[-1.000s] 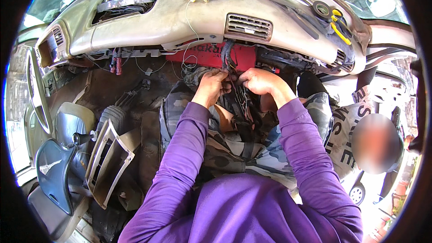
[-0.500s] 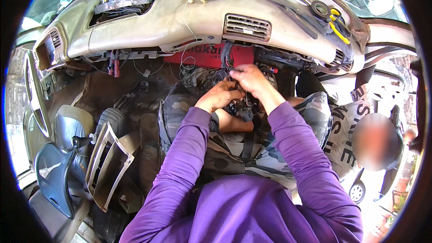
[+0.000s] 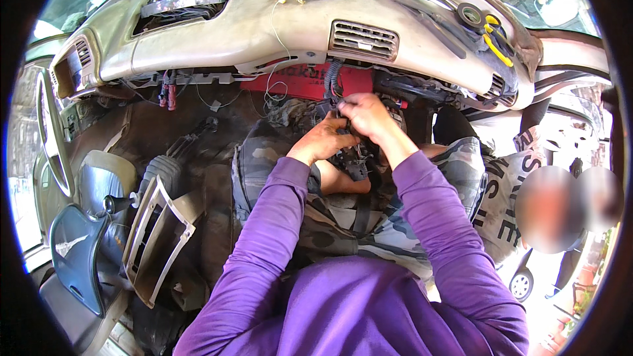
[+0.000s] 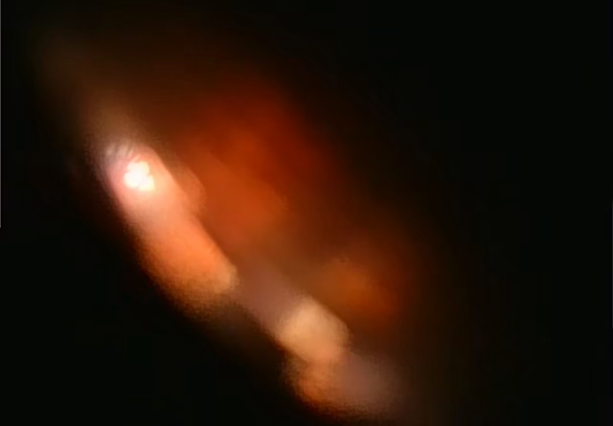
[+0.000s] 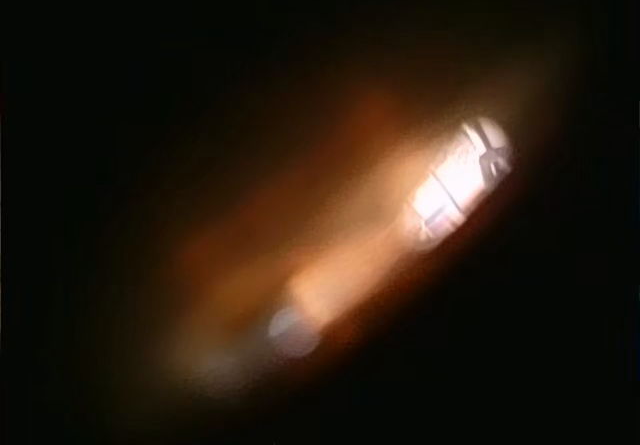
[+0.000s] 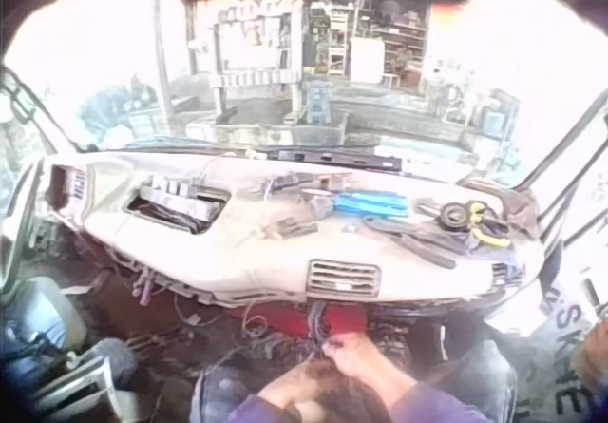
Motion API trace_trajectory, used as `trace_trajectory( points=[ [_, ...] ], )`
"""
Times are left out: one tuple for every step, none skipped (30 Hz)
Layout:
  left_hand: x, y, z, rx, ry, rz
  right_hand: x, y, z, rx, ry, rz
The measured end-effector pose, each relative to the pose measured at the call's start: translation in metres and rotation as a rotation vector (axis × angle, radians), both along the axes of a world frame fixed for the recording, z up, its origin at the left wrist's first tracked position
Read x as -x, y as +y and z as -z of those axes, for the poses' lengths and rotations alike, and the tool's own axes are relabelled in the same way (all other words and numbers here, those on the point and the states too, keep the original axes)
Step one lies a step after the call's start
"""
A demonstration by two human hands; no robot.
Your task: The person works inside a car with the dashboard partially disassembled, handling and connecting electrical wires and connectors under the dashboard. The person uses a soldering iron to join wires and then wraps the connections with electrical tape.
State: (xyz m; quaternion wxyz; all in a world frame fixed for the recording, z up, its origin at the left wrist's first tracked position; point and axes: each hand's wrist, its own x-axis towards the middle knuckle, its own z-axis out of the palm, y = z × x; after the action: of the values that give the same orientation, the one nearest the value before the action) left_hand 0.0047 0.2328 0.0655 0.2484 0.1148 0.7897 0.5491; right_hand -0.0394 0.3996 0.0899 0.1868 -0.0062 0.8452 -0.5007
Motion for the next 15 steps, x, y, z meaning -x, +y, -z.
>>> trace_trajectory(
  points=[
    [0.001, -0.003, -0.006, -0.001, 0.011, 0.021, 0.005, 0.004, 0.001, 0.321, -0.213, 0.165],
    [0.003, -0.008, -0.013, -0.097, -0.117, 0.021, 0.010, 0.009, -0.001, 0.450, -0.345, 0.273],
    [0.005, -0.009, -0.025, -0.200, -0.242, 0.022, 0.013, 0.013, -0.015, 0.574, -0.473, 0.382],
    [0.004, -0.008, -0.028, -0.240, -0.332, -0.082, 0.015, 0.012, -0.026, 0.658, -0.527, 0.496],
    [0.005, -0.007, -0.032, -0.296, -0.353, -0.138, 0.018, 0.015, -0.026, 0.724, -0.550, 0.522],
    [0.005, -0.007, -0.036, -0.347, -0.374, -0.196, 0.020, 0.020, -0.024, 0.795, -0.575, 0.545],
    [0.004, -0.005, -0.039, -0.402, -0.401, -0.250, 0.022, 0.029, -0.022, 0.861, -0.600, 0.575],
    [0.002, -0.001, -0.039, -0.494, -0.371, -0.347, 0.026, 0.040, -0.021, 0.891, -0.648, 0.485],
    [0.003, -0.002, -0.037, -0.479, -0.392, -0.427, 0.026, 0.040, -0.020, 0.665, -0.407, 0.294],
    [0.005, -0.002, -0.032, -0.464, -0.413, -0.507, 0.025, 0.040, -0.019, 0.410, -0.158, 0.165],
    [0.007, -0.002, -0.026, -0.449, -0.433, -0.586, 0.022, 0.035, -0.015, 0.030, 0.263, -0.037],
    [0.007, -0.003, -0.020, -0.401, -0.395, -0.631, 0.019, 0.029, -0.025, -0.140, 0.231, -0.148],
    [0.009, -0.005, -0.015, -0.378, -0.371, -0.617, 0.013, 0.027, -0.038, -0.320, 0.199, -0.250],
    [0.010, -0.007, -0.010, -0.355, -0.347, -0.602, 0.009, 0.023, -0.036, -0.395, 0.199, -0.254],
    [0.012, -0.009, -0.004, -0.333, -0.322, -0.586, 0.006, 0.016, -0.040, -0.499, 0.269, -0.306]
  ],
)
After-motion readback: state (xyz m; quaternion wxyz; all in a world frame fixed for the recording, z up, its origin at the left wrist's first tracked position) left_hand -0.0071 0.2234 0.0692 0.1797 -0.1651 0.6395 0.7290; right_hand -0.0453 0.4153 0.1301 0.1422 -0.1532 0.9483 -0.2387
